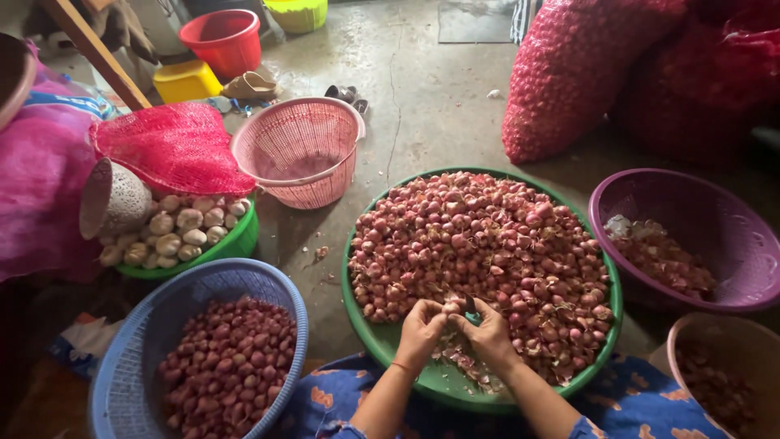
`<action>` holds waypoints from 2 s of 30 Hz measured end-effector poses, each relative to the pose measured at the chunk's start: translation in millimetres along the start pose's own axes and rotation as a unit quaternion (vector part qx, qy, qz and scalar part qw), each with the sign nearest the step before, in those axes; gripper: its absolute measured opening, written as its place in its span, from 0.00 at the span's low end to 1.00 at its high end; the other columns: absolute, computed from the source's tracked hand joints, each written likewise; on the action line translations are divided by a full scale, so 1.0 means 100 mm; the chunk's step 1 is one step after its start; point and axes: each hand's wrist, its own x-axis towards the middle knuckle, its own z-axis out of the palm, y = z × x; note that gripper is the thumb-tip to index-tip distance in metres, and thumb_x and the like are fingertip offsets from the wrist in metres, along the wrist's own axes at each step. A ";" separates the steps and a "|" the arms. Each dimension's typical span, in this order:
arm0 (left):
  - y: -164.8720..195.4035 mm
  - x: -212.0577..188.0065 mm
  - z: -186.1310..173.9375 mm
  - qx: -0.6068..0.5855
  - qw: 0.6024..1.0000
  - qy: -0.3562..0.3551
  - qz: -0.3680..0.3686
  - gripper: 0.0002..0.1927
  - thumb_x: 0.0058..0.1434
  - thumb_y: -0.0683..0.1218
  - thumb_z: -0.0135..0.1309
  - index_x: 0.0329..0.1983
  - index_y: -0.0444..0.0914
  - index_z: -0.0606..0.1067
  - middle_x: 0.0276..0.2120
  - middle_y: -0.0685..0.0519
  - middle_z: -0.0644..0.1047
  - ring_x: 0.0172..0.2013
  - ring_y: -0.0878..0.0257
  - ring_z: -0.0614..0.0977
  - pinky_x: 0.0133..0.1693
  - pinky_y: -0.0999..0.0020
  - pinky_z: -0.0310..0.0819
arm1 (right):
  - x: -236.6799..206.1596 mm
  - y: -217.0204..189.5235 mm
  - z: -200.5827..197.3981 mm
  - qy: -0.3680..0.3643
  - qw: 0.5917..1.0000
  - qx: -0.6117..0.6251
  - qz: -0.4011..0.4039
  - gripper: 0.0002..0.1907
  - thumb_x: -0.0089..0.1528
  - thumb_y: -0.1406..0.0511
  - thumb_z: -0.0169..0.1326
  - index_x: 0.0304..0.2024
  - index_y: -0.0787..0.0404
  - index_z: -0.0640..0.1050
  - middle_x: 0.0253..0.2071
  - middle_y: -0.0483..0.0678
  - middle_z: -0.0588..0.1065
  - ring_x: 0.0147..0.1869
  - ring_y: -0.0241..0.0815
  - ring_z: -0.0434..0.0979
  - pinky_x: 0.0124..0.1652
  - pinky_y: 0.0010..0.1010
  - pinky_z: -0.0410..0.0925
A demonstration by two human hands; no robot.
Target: The person sits on the floor in front of a large green tray filled with unpeeled shallots. They pick up shallots one at a time, remove the dry outer skins and roots by hand, drop the peeled shallots into a blue basket beside them, and occasionally toss peeled shallots across into the basket.
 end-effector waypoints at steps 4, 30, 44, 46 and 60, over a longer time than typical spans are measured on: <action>-0.03 0.01 0.06 0.111 0.990 -0.010 -0.088 0.15 0.64 0.47 0.66 0.39 0.30 0.77 0.32 0.50 0.79 0.32 0.67 0.76 0.34 0.69 0.73 | -0.09 -0.12 -0.19 -0.015 0.971 -0.209 -0.115 0.16 0.59 0.71 0.61 0.50 0.65 0.81 0.43 0.45 0.82 0.46 0.33 0.80 0.46 0.24 0.73; -0.20 -0.11 0.29 -0.177 0.979 0.046 -0.085 0.13 0.64 0.45 0.61 0.48 0.33 0.78 0.39 0.53 0.82 0.38 0.68 0.81 0.41 0.74 0.77 | -0.32 -0.14 -0.05 0.053 0.929 -0.366 -0.034 0.19 0.66 0.59 0.46 0.58 0.53 0.72 0.45 0.56 0.81 0.50 0.52 0.83 0.48 0.40 0.73; -0.33 -0.15 0.35 -0.065 0.996 0.054 0.011 0.06 0.64 0.41 0.61 0.39 0.35 0.76 0.31 0.60 0.76 0.29 0.77 0.72 0.32 0.82 0.68 | -0.32 0.03 -0.06 0.095 0.925 -0.367 -0.010 0.12 0.66 0.56 0.47 0.48 0.52 0.74 0.40 0.53 0.82 0.47 0.52 0.84 0.44 0.40 0.73; -0.34 -0.18 0.35 -0.052 0.997 0.050 0.012 0.06 0.65 0.41 0.61 0.39 0.35 0.75 0.30 0.61 0.76 0.29 0.77 0.71 0.31 0.82 0.67 | -0.30 0.09 -0.10 0.085 0.934 -0.347 -0.014 0.12 0.67 0.57 0.47 0.47 0.54 0.74 0.39 0.53 0.82 0.45 0.48 0.83 0.44 0.38 0.72; -0.24 -0.27 0.37 -0.039 0.999 -0.008 0.034 0.19 0.57 0.37 0.62 0.50 0.38 0.71 0.38 0.59 0.77 0.38 0.74 0.79 0.40 0.79 0.77 | -0.25 -0.14 -0.33 -0.013 0.993 0.028 0.113 0.10 0.64 0.64 0.57 0.46 0.63 0.77 0.35 0.45 0.79 0.35 0.32 0.77 0.32 0.23 0.69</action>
